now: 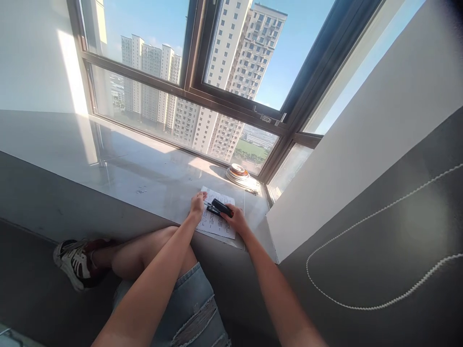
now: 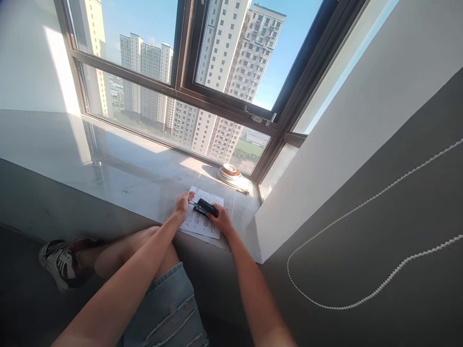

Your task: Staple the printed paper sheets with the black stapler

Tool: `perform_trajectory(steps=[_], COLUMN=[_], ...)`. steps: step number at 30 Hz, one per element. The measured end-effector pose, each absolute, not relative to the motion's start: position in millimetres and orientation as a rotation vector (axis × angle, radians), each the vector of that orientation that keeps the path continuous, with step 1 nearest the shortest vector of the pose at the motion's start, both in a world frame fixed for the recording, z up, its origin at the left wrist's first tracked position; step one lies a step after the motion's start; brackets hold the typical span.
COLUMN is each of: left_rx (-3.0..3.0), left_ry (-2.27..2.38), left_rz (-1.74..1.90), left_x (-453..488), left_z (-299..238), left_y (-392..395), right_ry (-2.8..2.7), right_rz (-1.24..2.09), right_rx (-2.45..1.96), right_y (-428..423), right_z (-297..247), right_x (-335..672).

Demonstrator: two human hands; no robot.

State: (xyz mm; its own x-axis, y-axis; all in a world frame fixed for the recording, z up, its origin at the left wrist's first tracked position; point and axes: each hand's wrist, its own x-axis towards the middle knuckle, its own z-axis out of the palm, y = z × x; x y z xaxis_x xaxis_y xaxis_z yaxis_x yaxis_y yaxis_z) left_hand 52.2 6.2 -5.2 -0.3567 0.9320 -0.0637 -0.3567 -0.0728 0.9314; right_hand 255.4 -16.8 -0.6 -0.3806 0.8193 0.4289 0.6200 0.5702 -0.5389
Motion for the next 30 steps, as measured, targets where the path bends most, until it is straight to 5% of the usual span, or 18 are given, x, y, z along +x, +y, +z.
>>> perform_trajectory(steps=[12, 30], left_rx=[0.731, 1.264], left_ry=[1.03, 0.891], left_rz=[1.553, 1.472], left_x=[56.7, 70.2], left_z=[3.7, 1.3], left_y=[-5.8, -22.8], right_ry=[-2.144, -1.692], right_rz=[0.129, 0.44], right_rx=[-0.936, -0.998], right_y=[-32.7, -26.8], right_z=[5.8, 8.0], right_x=[254.2, 264.2])
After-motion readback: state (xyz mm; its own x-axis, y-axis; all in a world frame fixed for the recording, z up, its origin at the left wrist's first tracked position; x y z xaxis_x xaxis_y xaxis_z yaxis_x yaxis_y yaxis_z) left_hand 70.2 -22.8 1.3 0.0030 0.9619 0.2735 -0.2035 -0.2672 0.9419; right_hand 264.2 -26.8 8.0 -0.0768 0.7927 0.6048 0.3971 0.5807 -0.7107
